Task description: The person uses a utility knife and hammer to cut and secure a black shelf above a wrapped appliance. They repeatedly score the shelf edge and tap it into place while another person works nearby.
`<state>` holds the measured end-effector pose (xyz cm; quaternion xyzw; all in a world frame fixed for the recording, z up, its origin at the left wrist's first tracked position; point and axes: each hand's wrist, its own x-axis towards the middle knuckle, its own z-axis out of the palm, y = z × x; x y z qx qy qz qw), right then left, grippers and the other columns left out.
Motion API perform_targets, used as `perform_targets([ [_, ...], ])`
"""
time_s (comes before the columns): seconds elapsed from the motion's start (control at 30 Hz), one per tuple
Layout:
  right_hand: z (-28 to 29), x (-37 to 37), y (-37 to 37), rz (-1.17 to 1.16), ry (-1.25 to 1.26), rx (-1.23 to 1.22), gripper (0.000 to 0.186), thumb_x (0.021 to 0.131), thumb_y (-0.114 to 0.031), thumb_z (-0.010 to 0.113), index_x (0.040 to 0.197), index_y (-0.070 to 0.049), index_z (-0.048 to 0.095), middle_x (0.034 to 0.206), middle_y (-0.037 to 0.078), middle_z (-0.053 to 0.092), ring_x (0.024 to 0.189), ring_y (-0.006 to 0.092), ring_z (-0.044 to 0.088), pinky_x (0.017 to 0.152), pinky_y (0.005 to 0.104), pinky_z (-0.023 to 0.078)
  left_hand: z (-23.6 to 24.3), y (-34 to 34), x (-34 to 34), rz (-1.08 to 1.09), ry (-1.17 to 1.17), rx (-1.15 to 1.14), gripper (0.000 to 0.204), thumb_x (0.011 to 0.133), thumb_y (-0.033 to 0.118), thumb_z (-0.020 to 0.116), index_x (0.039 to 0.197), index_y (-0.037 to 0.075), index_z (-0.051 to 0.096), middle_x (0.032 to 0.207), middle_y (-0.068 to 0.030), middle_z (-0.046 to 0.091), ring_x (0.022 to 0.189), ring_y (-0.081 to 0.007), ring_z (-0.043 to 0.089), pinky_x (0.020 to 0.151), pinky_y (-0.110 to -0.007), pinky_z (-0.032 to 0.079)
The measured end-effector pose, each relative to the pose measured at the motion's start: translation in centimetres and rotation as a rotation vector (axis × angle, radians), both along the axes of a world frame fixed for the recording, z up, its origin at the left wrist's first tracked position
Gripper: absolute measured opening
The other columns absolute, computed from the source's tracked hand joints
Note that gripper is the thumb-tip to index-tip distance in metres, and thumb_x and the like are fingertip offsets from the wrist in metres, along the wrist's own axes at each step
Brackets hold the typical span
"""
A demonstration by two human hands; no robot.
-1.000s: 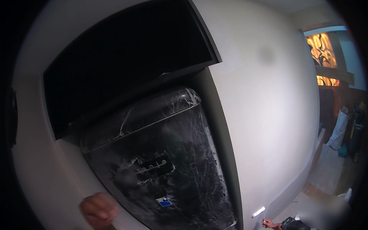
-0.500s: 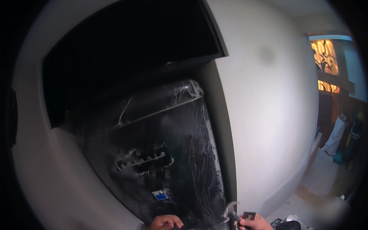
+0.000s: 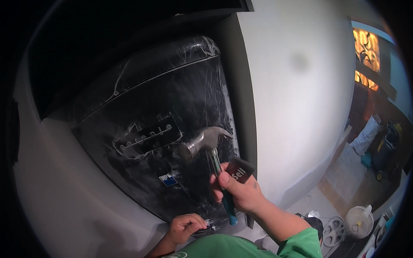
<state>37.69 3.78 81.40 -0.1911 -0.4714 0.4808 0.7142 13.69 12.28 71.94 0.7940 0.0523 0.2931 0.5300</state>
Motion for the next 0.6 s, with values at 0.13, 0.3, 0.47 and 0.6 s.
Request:
perform_targets([
  [0.13,0.2,-0.8,0.7,-0.003,0.037,-0.015,0.035,0.100,-0.037,0.062,0.099,-0.002,0.061,0.068,0.007,0.058,0.064,0.0170,0.057,0.062,0.0304,0.047,-0.4,-0.1,-0.8,0.025,-0.019,-0.044,0.026,0.102,0.018,0.060,0.089,-0.004,0.065,0.091,-0.0165,0.069,0.090,-0.0244,0.068,0.086,-0.036,0.054],
  [0.3,0.1,-1.0,1.3,0.011,0.034,-0.022,0.035,0.100,-0.037,0.062,0.100,-0.002,0.061,0.068,0.007,0.058,0.065,0.0172,0.057,0.063,0.0302,0.047,0.0,-0.2,-0.9,0.032,-0.015,-0.038,0.024,0.101,0.016,0.060,0.089,-0.005,0.065,0.093,-0.0168,0.069,0.091,-0.0246,0.067,0.086,-0.036,0.053],
  [0.47,0.1,-1.4,1.6,0.027,0.056,0.005,0.034,0.100,-0.035,0.062,0.100,-0.002,0.060,0.069,0.008,0.058,0.065,0.0175,0.058,0.063,0.0306,0.047,0.1,-0.5,-0.4,0.035,0.028,-0.059,0.020,0.101,0.014,0.060,0.098,-0.005,0.066,0.100,-0.0151,0.069,0.097,-0.0217,0.066,0.090,-0.034,0.051],
  [0.6,-0.9,-2.5,1.7,-0.002,0.095,0.036,0.031,0.100,-0.032,0.063,0.101,-0.002,0.059,0.073,0.008,0.059,0.069,0.0186,0.059,0.066,0.0322,0.049,1.2,-1.4,1.4,0.186,0.014,-0.142,0.020,0.099,0.019,0.065,0.108,0.001,0.067,0.101,-0.0073,0.070,0.096,-0.0136,0.065,0.087,-0.029,0.050],
])
